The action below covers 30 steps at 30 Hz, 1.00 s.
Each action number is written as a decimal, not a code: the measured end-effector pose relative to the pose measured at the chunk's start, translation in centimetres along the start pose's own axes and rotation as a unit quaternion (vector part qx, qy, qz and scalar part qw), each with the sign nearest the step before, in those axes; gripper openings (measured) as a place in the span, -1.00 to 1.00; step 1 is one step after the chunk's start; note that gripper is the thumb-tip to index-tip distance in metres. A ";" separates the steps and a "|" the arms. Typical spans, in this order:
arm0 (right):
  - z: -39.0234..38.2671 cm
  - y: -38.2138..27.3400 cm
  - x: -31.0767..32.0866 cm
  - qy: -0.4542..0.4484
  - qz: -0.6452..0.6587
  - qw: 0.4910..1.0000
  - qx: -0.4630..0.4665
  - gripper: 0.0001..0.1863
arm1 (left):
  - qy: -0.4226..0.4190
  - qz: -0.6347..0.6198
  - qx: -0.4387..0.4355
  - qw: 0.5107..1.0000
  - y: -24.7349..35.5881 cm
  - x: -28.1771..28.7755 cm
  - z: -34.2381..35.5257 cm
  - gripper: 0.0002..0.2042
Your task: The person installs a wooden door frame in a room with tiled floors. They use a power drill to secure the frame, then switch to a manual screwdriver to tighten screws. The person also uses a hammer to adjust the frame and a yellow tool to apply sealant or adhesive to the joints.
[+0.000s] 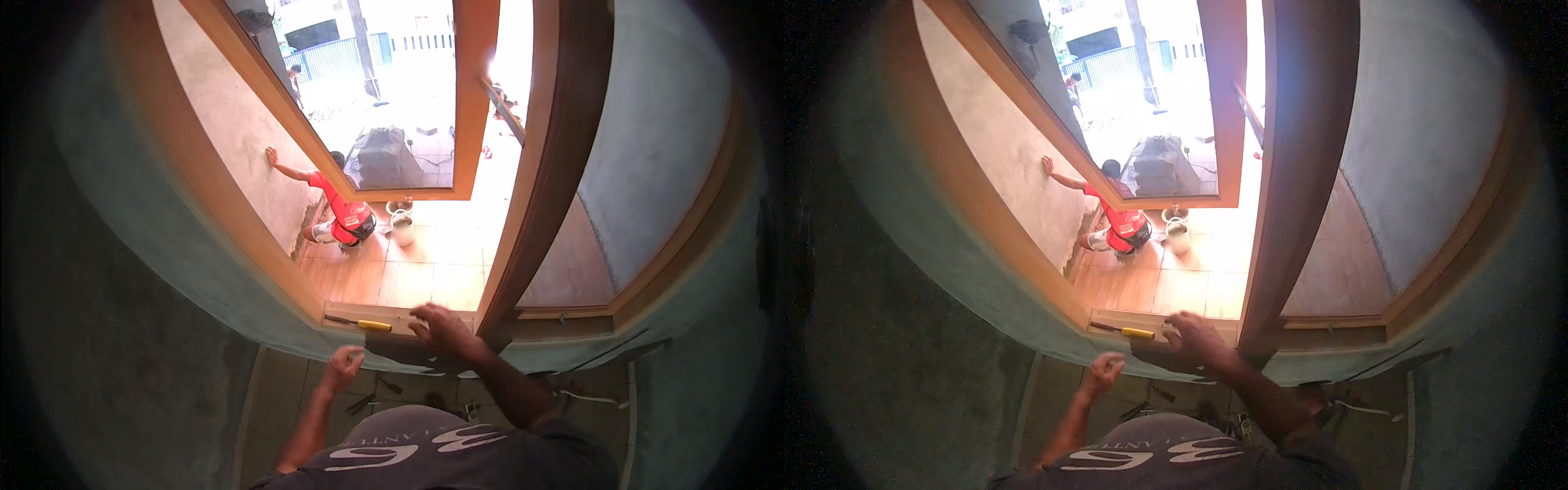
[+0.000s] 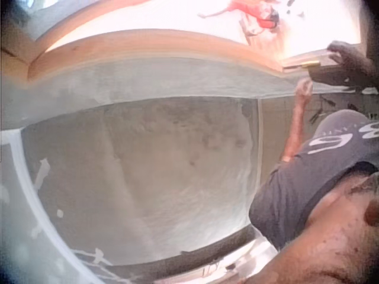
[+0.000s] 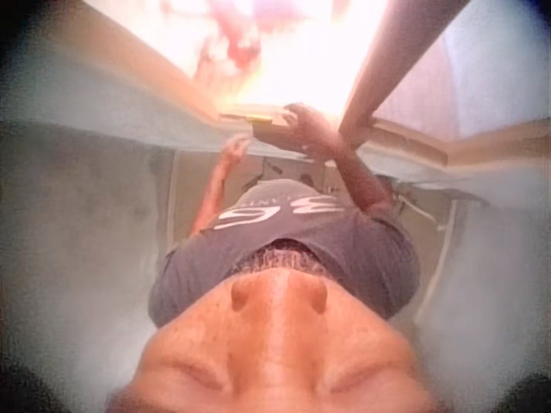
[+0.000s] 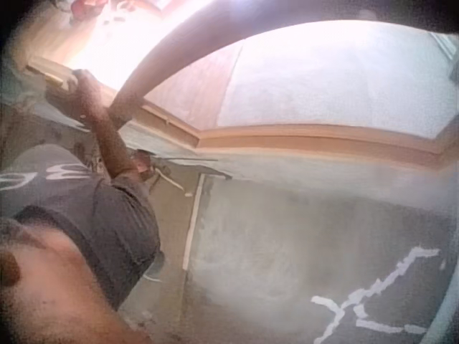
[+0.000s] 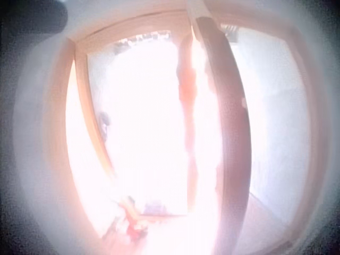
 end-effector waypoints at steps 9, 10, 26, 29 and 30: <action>8.7 -9.6 15.0 0.262 -0.239 0.914 0.197 -0.66 | 0.074 0.157 -0.353 0.919 17.5 8.9 20.6 -0.55; 9.1 -10.5 16.7 0.319 -0.286 0.881 0.200 -0.70 | 0.068 0.134 -0.368 0.918 19.4 10.3 23.0 -0.49; 17.4 -10.1 28.1 0.306 -0.730 0.583 -0.181 -0.82 | 0.257 0.464 -0.452 0.717 41.8 22.8 41.5 -0.48; 17.8 -9.0 29.2 0.295 -0.720 0.598 -0.195 -0.83 | 0.287 0.484 -0.443 0.698 41.5 22.4 42.5 -0.49; 17.8 -8.8 29.4 0.297 -0.723 0.592 -0.197 -0.82 | 0.290 0.464 -0.457 0.701 41.5 22.3 42.4 -0.49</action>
Point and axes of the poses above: each hand's wrist, its own z-axis towards the middle knuckle, its own x-axis out of the back of the hand, y = z × x, the point moved 4 cm from there along z, towards the middle knuckle, and after that the axes turned 5 degrees about -z, right-handed, at the moved point
